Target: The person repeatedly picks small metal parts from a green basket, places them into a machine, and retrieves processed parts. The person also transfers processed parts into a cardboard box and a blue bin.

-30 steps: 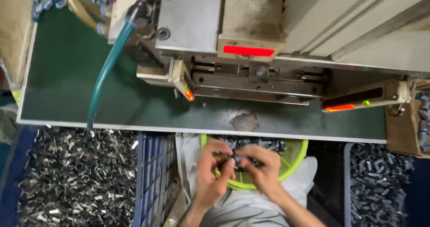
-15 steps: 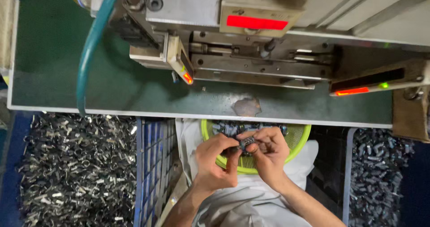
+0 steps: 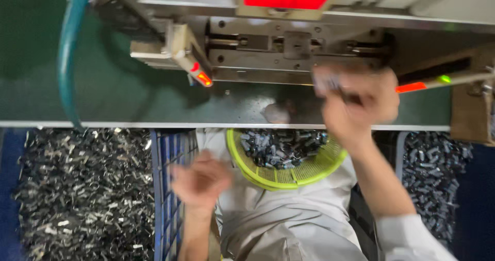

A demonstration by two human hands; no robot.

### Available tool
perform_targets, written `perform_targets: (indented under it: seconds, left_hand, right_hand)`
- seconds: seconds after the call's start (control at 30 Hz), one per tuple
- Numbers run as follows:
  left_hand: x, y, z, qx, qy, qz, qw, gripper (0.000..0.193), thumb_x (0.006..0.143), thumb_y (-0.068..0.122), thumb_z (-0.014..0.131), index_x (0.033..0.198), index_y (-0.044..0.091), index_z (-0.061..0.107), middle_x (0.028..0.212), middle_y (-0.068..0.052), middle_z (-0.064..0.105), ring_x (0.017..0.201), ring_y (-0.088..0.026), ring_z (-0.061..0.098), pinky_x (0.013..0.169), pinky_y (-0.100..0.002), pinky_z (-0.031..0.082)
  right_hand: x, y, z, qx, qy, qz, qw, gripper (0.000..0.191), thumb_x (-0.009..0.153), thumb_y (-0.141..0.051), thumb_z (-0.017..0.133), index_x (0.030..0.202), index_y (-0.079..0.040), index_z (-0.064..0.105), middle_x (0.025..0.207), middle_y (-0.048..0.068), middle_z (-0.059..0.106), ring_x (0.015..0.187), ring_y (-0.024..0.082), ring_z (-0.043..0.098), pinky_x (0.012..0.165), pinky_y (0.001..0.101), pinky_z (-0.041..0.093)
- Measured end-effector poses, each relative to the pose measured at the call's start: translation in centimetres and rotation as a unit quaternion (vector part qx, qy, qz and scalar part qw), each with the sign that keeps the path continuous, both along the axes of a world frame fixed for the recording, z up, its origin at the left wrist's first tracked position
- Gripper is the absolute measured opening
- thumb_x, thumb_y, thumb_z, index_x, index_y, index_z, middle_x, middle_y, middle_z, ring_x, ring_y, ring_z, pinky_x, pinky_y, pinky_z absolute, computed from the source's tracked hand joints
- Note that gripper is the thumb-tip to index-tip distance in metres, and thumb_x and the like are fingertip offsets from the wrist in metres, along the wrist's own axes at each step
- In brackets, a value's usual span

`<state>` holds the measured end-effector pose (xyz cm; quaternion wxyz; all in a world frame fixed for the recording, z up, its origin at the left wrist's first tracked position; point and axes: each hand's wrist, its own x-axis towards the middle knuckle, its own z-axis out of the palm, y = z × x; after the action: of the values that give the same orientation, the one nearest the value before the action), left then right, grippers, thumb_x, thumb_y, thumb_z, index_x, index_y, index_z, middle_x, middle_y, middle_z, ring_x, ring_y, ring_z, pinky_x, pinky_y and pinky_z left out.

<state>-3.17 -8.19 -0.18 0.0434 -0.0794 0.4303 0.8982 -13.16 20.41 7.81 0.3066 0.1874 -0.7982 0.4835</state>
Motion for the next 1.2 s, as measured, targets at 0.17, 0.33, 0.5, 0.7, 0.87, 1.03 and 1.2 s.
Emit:
perform_targets:
  seconds: [0.17,0.33,0.5,0.7,0.87,1.03,1.2]
  left_hand:
    - [1.4,4.7,-3.1,-0.449,0.084,-0.178,0.872,0.027,0.083,0.026,0.077,0.1,0.006,0.073,0.091,-0.01,0.075,0.084,-0.027,0.07,0.077,-0.039,0.055]
    - [-0.6,6.6,-3.2,-0.612,0.178,-0.097,0.764,0.013,0.087,0.012,0.069,0.098,0.007,0.074,0.086,-0.014,0.071,0.083,-0.035,0.068,0.072,-0.045,0.054]
    - [-6.3,9.0,-4.4,-0.779,0.238,-0.149,0.561,0.017,0.081,0.01,0.061,0.093,0.009,0.074,0.075,-0.013,0.069,0.067,-0.035,0.069,0.061,-0.048,0.054]
    - [-7.7,10.1,-4.7,-0.818,0.242,-0.147,0.5,0.014,0.081,0.016,0.061,0.081,0.009,0.074,0.075,-0.017,0.07,0.064,-0.036,0.069,0.057,-0.05,0.053]
    - [-5.7,10.3,-3.3,-0.757,0.23,-0.089,0.604,0.022,0.08,0.021,0.065,0.096,0.014,0.078,0.08,-0.017,0.072,0.072,-0.04,0.069,0.066,-0.051,0.053]
    - [-3.4,8.1,-2.7,-0.748,0.268,-0.117,0.595,0.016,0.083,0.02,0.076,0.097,0.013,0.074,0.085,-0.014,0.072,0.081,-0.036,0.07,0.072,-0.047,0.053]
    - [-5.8,6.8,-5.1,-0.673,0.426,-0.23,0.559,0.028,0.066,0.019,0.083,0.092,0.013,0.075,0.073,-0.015,0.071,0.073,-0.034,0.071,0.067,-0.046,0.055]
  right_hand:
    - [-6.4,-0.9,-0.1,0.041,-0.001,-0.036,0.999,0.025,0.092,0.023,0.055,0.109,0.005,0.057,0.113,0.014,0.075,0.1,0.019,0.078,0.085,0.0276,0.064]
    - [-6.7,-1.0,-0.7,0.0,-0.022,0.031,0.999,0.027,0.091,0.025,0.057,0.105,0.003,0.054,0.11,0.014,0.071,0.106,0.021,0.076,0.085,0.0292,0.066]
    - [-6.4,-0.7,3.5,0.152,-0.065,0.024,0.986,0.028,0.079,0.023,0.061,0.096,0.0,0.06,0.111,0.008,0.078,0.112,0.032,0.068,0.094,0.0395,0.059]
    - [5.3,-0.2,0.7,0.077,0.055,-0.102,0.99,0.026,0.076,0.013,0.069,0.097,-0.002,0.067,0.106,0.015,0.071,0.109,0.035,0.066,0.1,0.0462,0.054]
    - [13.0,-0.5,-6.9,0.068,-0.105,-0.033,0.992,0.028,0.077,0.005,0.072,0.101,-0.008,0.068,0.103,0.008,0.073,0.096,0.03,0.071,0.085,0.0412,0.056]
    - [18.9,1.3,-8.2,0.159,-0.244,0.045,0.956,0.043,0.074,-0.025,0.084,0.11,-0.007,0.068,0.111,0.009,0.071,0.111,0.033,0.063,0.094,0.0457,0.051]
    - [19.2,3.2,-8.0,0.194,-0.142,0.051,0.969,0.049,0.067,-0.037,0.084,0.106,-0.01,0.072,0.112,0.005,0.071,0.116,0.031,0.063,0.104,0.0467,0.048]
